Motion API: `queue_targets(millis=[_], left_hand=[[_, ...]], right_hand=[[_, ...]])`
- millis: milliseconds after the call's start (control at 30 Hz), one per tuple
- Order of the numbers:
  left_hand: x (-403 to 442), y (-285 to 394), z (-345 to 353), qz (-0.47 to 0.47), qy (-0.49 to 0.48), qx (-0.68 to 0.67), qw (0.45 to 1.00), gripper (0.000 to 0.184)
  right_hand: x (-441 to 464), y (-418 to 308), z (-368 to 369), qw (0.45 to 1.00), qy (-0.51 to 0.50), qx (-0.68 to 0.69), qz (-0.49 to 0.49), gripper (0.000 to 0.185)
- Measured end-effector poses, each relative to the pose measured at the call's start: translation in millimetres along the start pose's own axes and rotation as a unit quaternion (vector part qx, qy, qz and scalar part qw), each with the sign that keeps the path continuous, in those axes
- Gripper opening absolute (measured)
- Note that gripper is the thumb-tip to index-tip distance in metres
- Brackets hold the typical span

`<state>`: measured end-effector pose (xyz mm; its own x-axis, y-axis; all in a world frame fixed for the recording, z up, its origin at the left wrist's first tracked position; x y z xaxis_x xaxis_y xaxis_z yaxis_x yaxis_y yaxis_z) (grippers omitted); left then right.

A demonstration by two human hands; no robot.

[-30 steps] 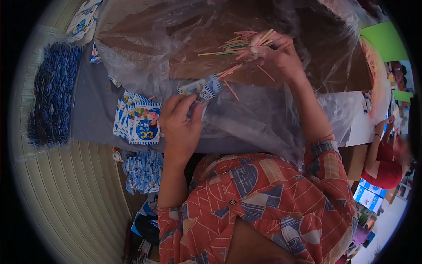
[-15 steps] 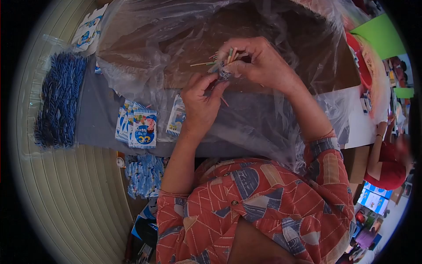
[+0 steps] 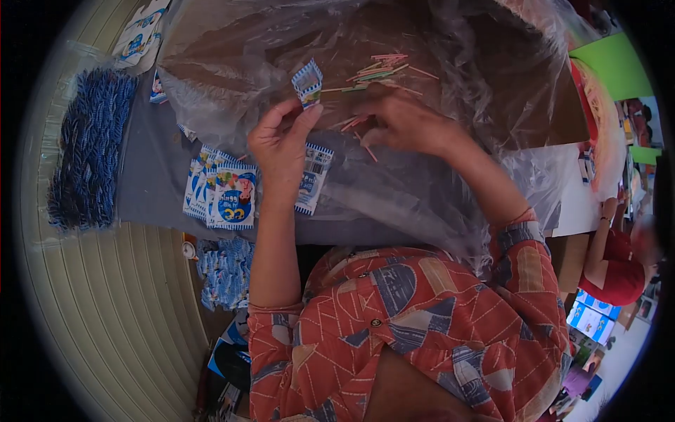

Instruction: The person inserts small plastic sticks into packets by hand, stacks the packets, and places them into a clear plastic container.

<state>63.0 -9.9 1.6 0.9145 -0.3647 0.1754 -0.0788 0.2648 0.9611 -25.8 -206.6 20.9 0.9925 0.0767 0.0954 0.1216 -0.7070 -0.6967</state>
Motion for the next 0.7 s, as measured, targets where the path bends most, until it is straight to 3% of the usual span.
queue_targets(millis=[67,100,167,300,367,500,567,700], left_hand=[[-1,0,-1,0.003,0.003,-0.012,1.0,0.018],[-4,0,0,0.005,-0.008,0.007,1.0,0.018],[-9,1,-1,0.007,-0.015,0.026,1.0,0.018],[-13,1,-6,0.032,-0.027,0.041,0.998,0.018],[-12,1,-8,0.039,-0.034,0.035,0.998,0.017],[-17,1,-10,0.043,-0.044,0.061,0.996,0.017],[-19,0,-10,0.04,-0.044,0.071,0.996,0.017],[-21,1,-10,0.027,-0.045,0.066,0.996,0.017]], right_hand=[[-3,6,19,0.969,0.002,-0.239,-0.068,0.029],[1,-2,16,0.969,-0.001,-0.239,-0.068,0.029],[10,-18,9,0.958,-0.133,-0.244,0.07,0.019],[-2,-26,29,0.94,-0.139,-0.304,0.07,0.017],[-14,-19,50,0.896,-0.038,-0.428,-0.11,0.022],[4,-35,46,0.897,-0.122,-0.425,-0.013,0.025],[3,-31,43,0.904,-0.056,-0.414,-0.089,0.027],[-5,-29,34,0.924,-0.008,-0.369,-0.103,0.024]])
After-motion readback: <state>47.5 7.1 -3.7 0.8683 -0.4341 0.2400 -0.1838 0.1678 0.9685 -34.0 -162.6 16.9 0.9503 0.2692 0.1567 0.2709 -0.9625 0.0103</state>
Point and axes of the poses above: each hand's wrist, its own x-axis towards the middle knuckle, its own z-axis out of the palm, y = z × x, the point moved 2 cm from there along x, towards the middle knuckle, and after that the axes turned 3 degrees about x, right-handed, at the moved point
